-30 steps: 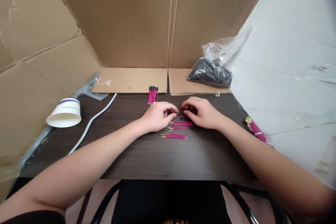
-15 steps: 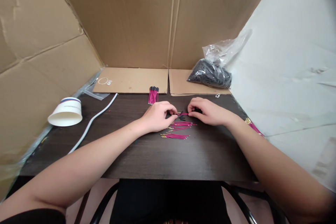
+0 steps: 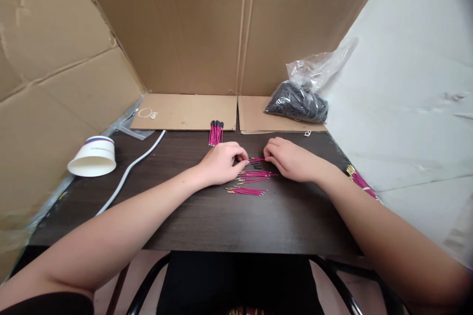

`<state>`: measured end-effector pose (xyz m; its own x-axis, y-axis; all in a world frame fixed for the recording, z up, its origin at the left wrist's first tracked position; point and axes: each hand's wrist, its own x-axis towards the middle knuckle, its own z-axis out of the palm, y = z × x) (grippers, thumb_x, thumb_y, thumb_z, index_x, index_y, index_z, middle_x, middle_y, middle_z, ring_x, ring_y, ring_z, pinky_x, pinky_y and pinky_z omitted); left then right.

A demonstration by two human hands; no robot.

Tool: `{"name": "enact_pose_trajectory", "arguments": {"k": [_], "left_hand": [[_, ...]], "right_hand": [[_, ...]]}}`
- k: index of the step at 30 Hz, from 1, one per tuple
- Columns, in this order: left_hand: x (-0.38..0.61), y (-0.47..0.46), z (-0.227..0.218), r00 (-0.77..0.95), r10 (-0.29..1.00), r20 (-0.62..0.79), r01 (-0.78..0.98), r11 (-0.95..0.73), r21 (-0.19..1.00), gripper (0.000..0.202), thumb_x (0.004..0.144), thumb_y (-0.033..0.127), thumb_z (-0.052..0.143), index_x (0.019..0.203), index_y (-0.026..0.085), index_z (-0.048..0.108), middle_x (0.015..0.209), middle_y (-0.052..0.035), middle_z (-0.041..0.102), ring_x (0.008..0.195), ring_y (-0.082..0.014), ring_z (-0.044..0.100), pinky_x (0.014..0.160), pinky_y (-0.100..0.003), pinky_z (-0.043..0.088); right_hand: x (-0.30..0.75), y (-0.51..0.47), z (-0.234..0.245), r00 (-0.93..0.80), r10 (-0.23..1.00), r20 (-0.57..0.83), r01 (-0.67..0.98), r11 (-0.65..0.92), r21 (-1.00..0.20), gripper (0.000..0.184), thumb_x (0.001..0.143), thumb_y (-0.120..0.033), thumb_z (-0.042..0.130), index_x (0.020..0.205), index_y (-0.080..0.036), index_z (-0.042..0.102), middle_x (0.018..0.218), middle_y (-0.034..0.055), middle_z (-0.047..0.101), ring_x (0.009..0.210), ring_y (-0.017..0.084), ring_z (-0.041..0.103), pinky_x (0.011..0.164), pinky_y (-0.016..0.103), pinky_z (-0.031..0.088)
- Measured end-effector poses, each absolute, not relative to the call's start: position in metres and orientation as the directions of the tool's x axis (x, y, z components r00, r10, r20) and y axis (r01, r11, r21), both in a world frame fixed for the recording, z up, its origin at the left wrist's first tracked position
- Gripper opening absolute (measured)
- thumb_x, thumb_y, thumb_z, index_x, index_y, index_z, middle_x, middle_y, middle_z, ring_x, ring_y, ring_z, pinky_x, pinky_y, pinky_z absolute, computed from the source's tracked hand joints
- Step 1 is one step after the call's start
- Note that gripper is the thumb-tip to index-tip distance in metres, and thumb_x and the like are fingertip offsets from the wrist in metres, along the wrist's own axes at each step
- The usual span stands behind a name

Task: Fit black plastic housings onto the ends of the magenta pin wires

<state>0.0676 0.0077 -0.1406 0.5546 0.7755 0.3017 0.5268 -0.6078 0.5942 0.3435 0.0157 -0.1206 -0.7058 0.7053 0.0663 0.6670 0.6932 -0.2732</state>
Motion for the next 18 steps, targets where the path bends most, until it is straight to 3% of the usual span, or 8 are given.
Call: {"name": "enact_pose_trajectory", "arguments": {"k": [8,10,13,18], "left_hand": [[0.0690,0.0062,-0.1377,0.513,0.803,0.304,0.529,-0.574,0.624,0.009,0.097,0.025,0.073,0.092,0.019,0.076,0.091,-0.0051,0.075,0.073,-0.0160,0.062,0.075,-0.034,0.054],[0.0689,0.0058,-0.1373,0.483,0.820,0.308,0.522,-0.552,0.650,0.006,0.094,0.023,0.074,0.097,0.018,0.075,0.095,-0.0052,0.075,0.069,-0.0142,0.059,0.072,-0.033,0.053],[0.0682,0.0054,-0.1375,0.477,0.825,0.303,0.504,-0.539,0.675,0.020,0.090,0.019,0.074,0.109,0.018,0.076,0.104,-0.0059,0.076,0.063,-0.0113,0.055,0.068,-0.032,0.052],[0.0682,0.0056,-0.1379,0.517,0.804,0.293,0.522,-0.567,0.637,0.018,0.094,0.022,0.074,0.110,0.019,0.082,0.106,-0.0065,0.078,0.071,-0.0136,0.060,0.075,-0.034,0.054]], "right_hand": [[0.3434,0.0149,-0.1209,-0.685,0.726,0.064,0.678,0.667,-0.309,0.016,0.107,-0.017,0.052,0.093,-0.022,0.058,0.102,0.0124,0.066,0.094,0.028,0.058,0.086,0.041,0.048],[0.3438,0.0147,-0.1193,-0.678,0.732,0.070,0.674,0.657,-0.338,0.016,0.106,-0.017,0.052,0.093,-0.022,0.058,0.102,0.0122,0.066,0.094,0.028,0.059,0.086,0.041,0.048],[0.3440,0.0141,-0.1171,-0.677,0.734,0.054,0.667,0.643,-0.376,0.016,0.108,-0.019,0.051,0.094,-0.022,0.057,0.103,0.0117,0.066,0.096,0.028,0.059,0.087,0.040,0.048],[0.3439,0.0129,-0.1140,-0.678,0.735,0.008,0.679,0.632,-0.373,0.015,0.109,-0.022,0.049,0.095,-0.022,0.055,0.105,0.0111,0.066,0.098,0.027,0.059,0.089,0.041,0.048]]}}
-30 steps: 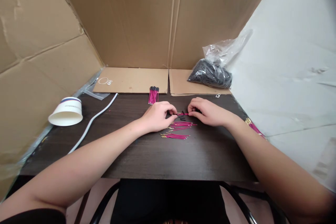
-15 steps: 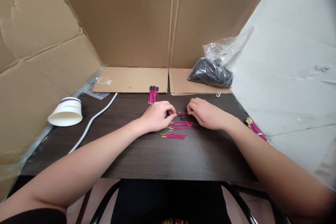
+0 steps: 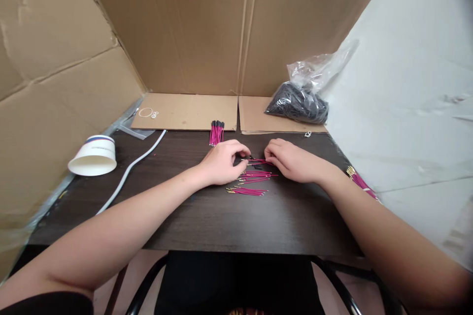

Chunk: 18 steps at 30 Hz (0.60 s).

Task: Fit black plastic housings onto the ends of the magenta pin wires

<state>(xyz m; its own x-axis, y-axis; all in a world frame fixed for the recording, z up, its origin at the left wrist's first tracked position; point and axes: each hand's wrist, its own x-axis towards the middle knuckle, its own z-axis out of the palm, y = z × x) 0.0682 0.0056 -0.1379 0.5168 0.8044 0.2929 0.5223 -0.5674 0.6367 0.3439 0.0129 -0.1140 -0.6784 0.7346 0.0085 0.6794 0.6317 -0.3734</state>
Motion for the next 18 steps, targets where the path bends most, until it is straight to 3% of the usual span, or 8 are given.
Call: {"name": "enact_pose_trajectory", "arguments": {"k": [3,8,15,18], "left_hand": [[0.0679,0.0053,-0.1368,0.532,0.796,0.287,0.531,-0.578,0.619,0.017,0.096,0.022,0.073,0.109,0.019,0.084,0.108,-0.0072,0.078,0.077,-0.0160,0.064,0.080,-0.036,0.056],[0.0658,0.0027,-0.1336,0.580,0.776,0.248,0.547,-0.596,0.587,0.029,0.100,0.024,0.071,0.126,0.024,0.084,0.118,-0.0069,0.077,0.086,-0.0184,0.068,0.083,-0.038,0.057],[0.0649,0.0015,-0.1339,0.595,0.776,0.210,0.592,-0.600,0.538,0.030,0.104,0.032,0.067,0.128,0.026,0.084,0.123,-0.0071,0.073,0.090,-0.0204,0.070,0.084,-0.040,0.057],[0.0651,0.0013,-0.1330,0.595,0.779,0.196,0.600,-0.593,0.537,0.031,0.104,0.032,0.067,0.129,0.027,0.084,0.125,-0.0072,0.073,0.089,-0.0204,0.070,0.084,-0.040,0.057]], "right_hand": [[0.3445,0.0124,-0.1124,-0.684,0.729,-0.007,0.678,0.633,-0.373,0.015,0.110,-0.022,0.051,0.096,-0.022,0.057,0.104,0.0104,0.065,0.098,0.027,0.059,0.090,0.041,0.048],[0.3470,0.0120,-0.1094,-0.696,0.717,-0.020,0.668,0.638,-0.382,0.015,0.109,-0.021,0.052,0.095,-0.021,0.059,0.102,0.0097,0.066,0.097,0.026,0.060,0.089,0.040,0.048],[0.3491,0.0095,-0.1039,-0.709,0.704,-0.036,0.657,0.641,-0.395,0.003,0.104,-0.022,0.063,0.103,-0.020,0.064,0.105,0.0094,0.069,0.098,0.026,0.061,0.087,0.038,0.048],[0.3456,0.0080,-0.1057,-0.715,0.698,-0.026,0.653,0.655,-0.379,0.009,0.106,-0.018,0.057,0.100,-0.020,0.063,0.102,0.0092,0.069,0.096,0.025,0.061,0.087,0.038,0.047]]}}
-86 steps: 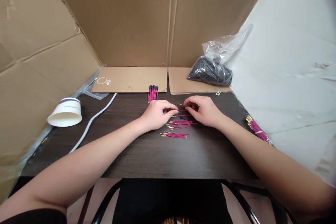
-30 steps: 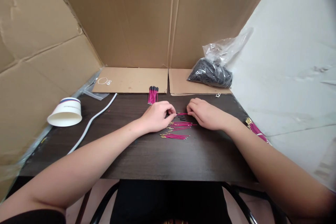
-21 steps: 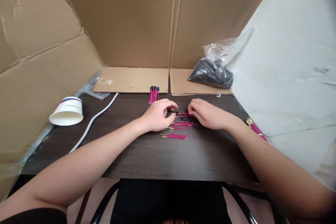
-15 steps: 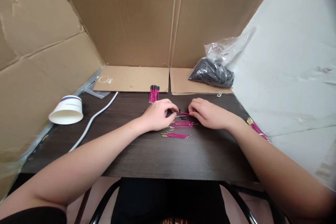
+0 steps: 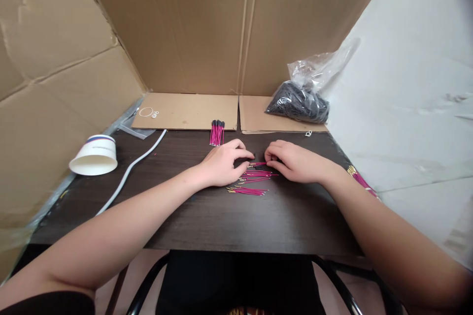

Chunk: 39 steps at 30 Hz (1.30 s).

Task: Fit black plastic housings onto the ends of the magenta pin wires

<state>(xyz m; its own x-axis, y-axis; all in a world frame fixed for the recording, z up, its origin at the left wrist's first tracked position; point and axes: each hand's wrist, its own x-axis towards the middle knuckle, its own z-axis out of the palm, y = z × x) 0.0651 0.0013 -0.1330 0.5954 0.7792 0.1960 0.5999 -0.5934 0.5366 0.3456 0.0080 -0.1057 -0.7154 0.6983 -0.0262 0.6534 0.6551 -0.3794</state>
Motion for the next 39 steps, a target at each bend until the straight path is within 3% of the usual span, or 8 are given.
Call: {"name": "enact_pose_trajectory", "arguments": {"k": [7,12,21,27,31,39], "left_hand": [[0.067,0.003,-0.131,0.572,0.792,0.214,0.556,-0.566,0.608,0.028,0.107,0.031,0.062,0.121,0.025,0.085,0.120,-0.0077,0.076,0.100,-0.0236,0.073,0.091,-0.042,0.059],[0.067,0.010,-0.132,0.505,0.828,0.242,0.487,-0.505,0.713,0.030,0.110,0.025,0.054,0.107,0.021,0.084,0.112,-0.0070,0.080,0.108,-0.0243,0.073,0.103,-0.044,0.055],[0.070,0.005,-0.130,0.531,0.825,0.194,0.528,-0.501,0.686,0.020,0.102,0.038,0.072,0.100,0.023,0.085,0.103,-0.0049,0.078,0.077,-0.0172,0.062,0.074,-0.035,0.048],[0.068,0.005,-0.134,0.574,0.791,0.211,0.521,-0.552,0.651,0.016,0.097,0.036,0.079,0.105,0.025,0.087,0.108,-0.0053,0.078,0.082,-0.0178,0.065,0.075,-0.034,0.050],[0.068,0.006,-0.135,0.579,0.784,0.226,0.517,-0.567,0.642,0.015,0.096,0.033,0.079,0.104,0.024,0.087,0.108,-0.0056,0.078,0.082,-0.0182,0.066,0.076,-0.035,0.052],[0.069,0.006,-0.133,0.548,0.807,0.221,0.532,-0.540,0.652,0.014,0.095,0.033,0.080,0.102,0.022,0.084,0.104,-0.0055,0.077,0.076,-0.0162,0.061,0.072,-0.033,0.049]], "right_hand": [[0.342,0.006,-0.110,-0.688,0.726,-0.011,0.698,0.656,-0.287,0.015,0.109,-0.017,0.051,0.096,-0.021,0.058,0.102,0.0104,0.067,0.093,0.025,0.059,0.086,0.038,0.046],[0.343,0.002,-0.100,-0.675,0.736,-0.042,0.695,0.616,-0.371,0.017,0.111,-0.020,0.049,0.095,-0.021,0.057,0.101,0.0100,0.068,0.094,0.025,0.060,0.085,0.038,0.047],[0.346,0.006,-0.107,-0.705,0.709,0.000,0.678,0.674,-0.294,0.012,0.107,-0.017,0.055,0.097,-0.021,0.060,0.102,0.0090,0.067,0.093,0.024,0.060,0.085,0.037,0.045],[0.348,0.010,-0.108,-0.723,0.690,0.032,0.650,0.696,-0.307,0.007,0.108,-0.019,0.056,0.106,-0.020,0.063,0.107,0.0095,0.069,0.098,0.025,0.062,0.088,0.037,0.047],[0.344,0.008,-0.110,-0.721,0.693,0.015,0.655,0.688,-0.312,0.013,0.110,-0.019,0.052,0.102,-0.020,0.062,0.105,0.0098,0.067,0.094,0.024,0.061,0.086,0.036,0.046],[0.335,0.004,-0.117,-0.709,0.705,-0.009,0.694,0.696,-0.183,0.012,0.102,-0.009,0.053,0.101,-0.019,0.060,0.106,0.0133,0.068,0.091,0.027,0.056,0.086,0.039,0.042]]}}
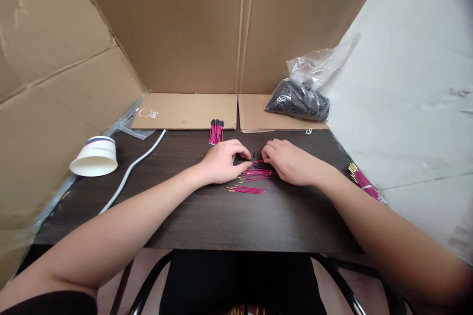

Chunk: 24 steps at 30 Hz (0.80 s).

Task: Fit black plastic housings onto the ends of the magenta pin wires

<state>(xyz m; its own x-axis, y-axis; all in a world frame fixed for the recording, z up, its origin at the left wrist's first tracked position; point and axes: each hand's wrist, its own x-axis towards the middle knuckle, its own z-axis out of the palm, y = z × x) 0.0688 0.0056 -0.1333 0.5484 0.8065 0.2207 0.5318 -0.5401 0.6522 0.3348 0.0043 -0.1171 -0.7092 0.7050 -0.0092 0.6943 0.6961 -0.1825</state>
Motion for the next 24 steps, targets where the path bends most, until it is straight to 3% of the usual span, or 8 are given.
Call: {"name": "enact_pose_trajectory", "arguments": {"k": [3,8,12,15,19,21,24], "left_hand": [[0.070,0.008,-0.133,0.518,0.825,0.226,0.512,-0.511,0.691,0.017,0.102,0.032,0.071,0.101,0.020,0.083,0.102,-0.0060,0.078,0.076,-0.0163,0.061,0.075,-0.034,0.051],[0.070,0.012,-0.133,0.473,0.845,0.251,0.446,-0.475,0.759,0.027,0.110,0.026,0.056,0.099,0.019,0.080,0.104,-0.0066,0.081,0.100,-0.0221,0.073,0.095,-0.040,0.055],[0.069,0.011,-0.133,0.505,0.837,0.212,0.497,-0.483,0.721,0.027,0.109,0.032,0.060,0.096,0.020,0.080,0.099,-0.0058,0.079,0.092,-0.0218,0.071,0.089,-0.039,0.055],[0.068,0.008,-0.132,0.552,0.813,0.185,0.531,-0.514,0.674,0.024,0.106,0.035,0.064,0.096,0.021,0.080,0.097,-0.0053,0.078,0.083,-0.0201,0.066,0.077,-0.036,0.051],[0.065,0.004,-0.124,0.650,0.741,0.165,0.493,-0.577,0.650,0.017,0.099,0.039,0.073,0.101,0.023,0.079,0.101,-0.0045,0.077,0.087,-0.0209,0.068,0.077,-0.035,0.051],[0.063,0.003,-0.119,0.709,0.692,0.138,0.471,-0.610,0.637,0.032,0.090,0.048,0.085,0.108,0.023,0.078,0.107,-0.0051,0.076,0.093,-0.0233,0.071,0.080,-0.036,0.053],[0.060,0.002,-0.112,0.757,0.647,0.096,0.477,-0.647,0.596,0.061,0.074,0.061,0.096,0.116,0.024,0.073,0.115,-0.0066,0.075,0.100,-0.0269,0.072,0.083,-0.038,0.055]], "right_hand": [[0.337,0.003,-0.113,-0.693,0.721,0.012,0.706,0.681,-0.195,0.012,0.104,-0.011,0.051,0.099,-0.020,0.058,0.105,0.0135,0.068,0.093,0.027,0.057,0.086,0.039,0.043],[0.332,-0.011,-0.102,-0.703,0.711,0.004,0.681,0.675,-0.284,0.015,0.110,-0.018,0.048,0.098,-0.021,0.056,0.103,0.0119,0.067,0.093,0.027,0.058,0.086,0.039,0.045],[0.322,-0.026,-0.097,-0.739,0.672,-0.046,0.657,0.704,-0.268,0.016,0.112,-0.023,0.049,0.100,-0.020,0.059,0.101,0.0113,0.067,0.087,0.025,0.058,0.086,0.040,0.045],[0.319,-0.030,-0.095,-0.739,0.671,-0.062,0.661,0.704,-0.258,0.016,0.111,-0.023,0.050,0.099,-0.020,0.061,0.100,0.0106,0.068,0.087,0.025,0.060,0.086,0.040,0.046],[0.322,-0.030,-0.090,-0.739,0.671,-0.054,0.637,0.671,-0.381,0.008,0.107,-0.021,0.058,0.099,-0.021,0.061,0.101,0.0085,0.070,0.087,0.023,0.063,0.081,0.036,0.047],[0.324,-0.030,-0.088,-0.712,0.700,-0.050,0.655,0.637,-0.405,0.006,0.105,-0.025,0.063,0.101,-0.022,0.061,0.102,0.0082,0.071,0.083,0.022,0.063,0.076,0.035,0.046],[0.325,-0.031,-0.085,-0.663,0.747,-0.051,0.712,0.608,-0.351,0.022,0.101,-0.040,0.073,0.103,-0.022,0.061,0.101,0.0089,0.071,0.081,0.023,0.063,0.070,0.035,0.043]]}}
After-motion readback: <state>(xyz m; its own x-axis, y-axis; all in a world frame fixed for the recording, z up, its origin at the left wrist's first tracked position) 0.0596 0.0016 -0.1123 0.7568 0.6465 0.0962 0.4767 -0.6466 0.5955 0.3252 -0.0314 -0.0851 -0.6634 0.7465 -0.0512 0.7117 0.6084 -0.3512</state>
